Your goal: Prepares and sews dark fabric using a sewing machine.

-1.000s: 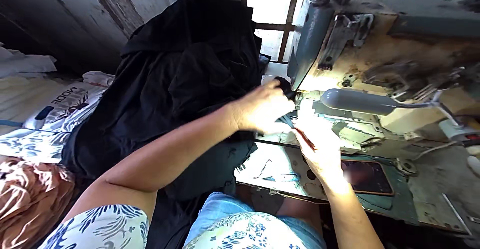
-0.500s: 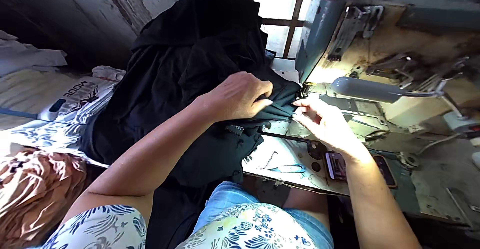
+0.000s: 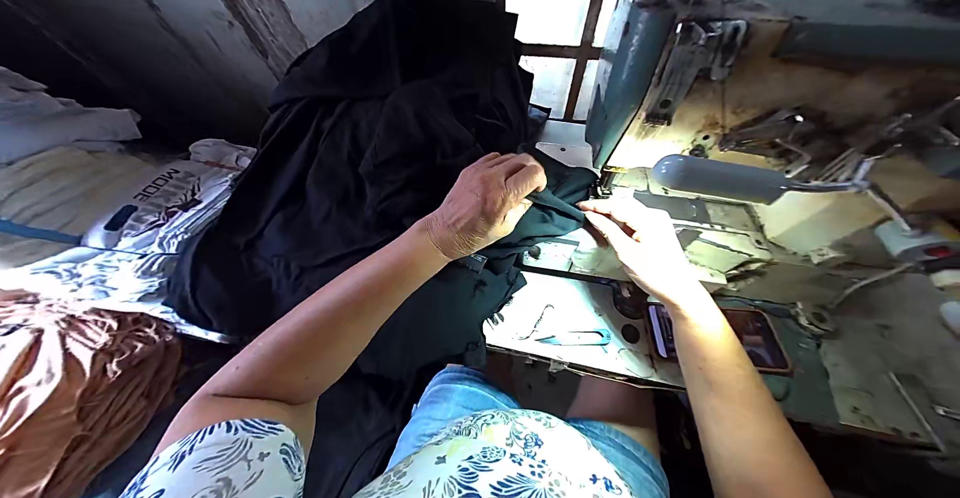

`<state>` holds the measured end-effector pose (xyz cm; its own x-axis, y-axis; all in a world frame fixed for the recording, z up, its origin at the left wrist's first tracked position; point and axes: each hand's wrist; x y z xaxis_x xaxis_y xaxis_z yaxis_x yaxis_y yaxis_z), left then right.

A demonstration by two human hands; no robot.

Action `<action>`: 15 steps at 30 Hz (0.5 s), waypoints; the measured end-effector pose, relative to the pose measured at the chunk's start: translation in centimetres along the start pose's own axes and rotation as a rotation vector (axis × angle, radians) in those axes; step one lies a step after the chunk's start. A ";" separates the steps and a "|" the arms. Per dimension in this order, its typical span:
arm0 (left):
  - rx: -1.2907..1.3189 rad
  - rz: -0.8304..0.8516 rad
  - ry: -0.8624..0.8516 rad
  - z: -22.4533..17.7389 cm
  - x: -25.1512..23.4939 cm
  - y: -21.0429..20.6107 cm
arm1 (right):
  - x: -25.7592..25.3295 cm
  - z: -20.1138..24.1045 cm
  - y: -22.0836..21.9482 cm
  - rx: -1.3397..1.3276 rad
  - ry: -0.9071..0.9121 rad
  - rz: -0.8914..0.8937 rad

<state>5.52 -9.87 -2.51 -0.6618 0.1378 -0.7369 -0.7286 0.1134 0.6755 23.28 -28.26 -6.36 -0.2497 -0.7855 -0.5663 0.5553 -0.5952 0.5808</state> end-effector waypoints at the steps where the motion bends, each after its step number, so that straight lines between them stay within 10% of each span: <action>1: 0.045 -0.008 0.034 0.0 -0.1 -0.1 | -0.1 -0.1 0.0 -0.017 -0.012 -0.003; 15: 0.094 0.098 -0.041 -2.0 -2.6 0.6 | 0.4 -1.0 -0.4 -0.124 0.047 -0.096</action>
<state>6.43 -12.07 -0.25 -0.7196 0.1926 -0.6671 -0.6398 0.1893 0.7448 23.73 -28.21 -7.38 -0.2707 -0.7156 -0.6439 0.6251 -0.6394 0.4477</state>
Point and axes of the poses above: each hand's wrist, its own x-axis away from the middle knuckle, its own y-axis out of the back of the hand, z = x × y, and after that the axes turned 2 degrees about y, right-handed
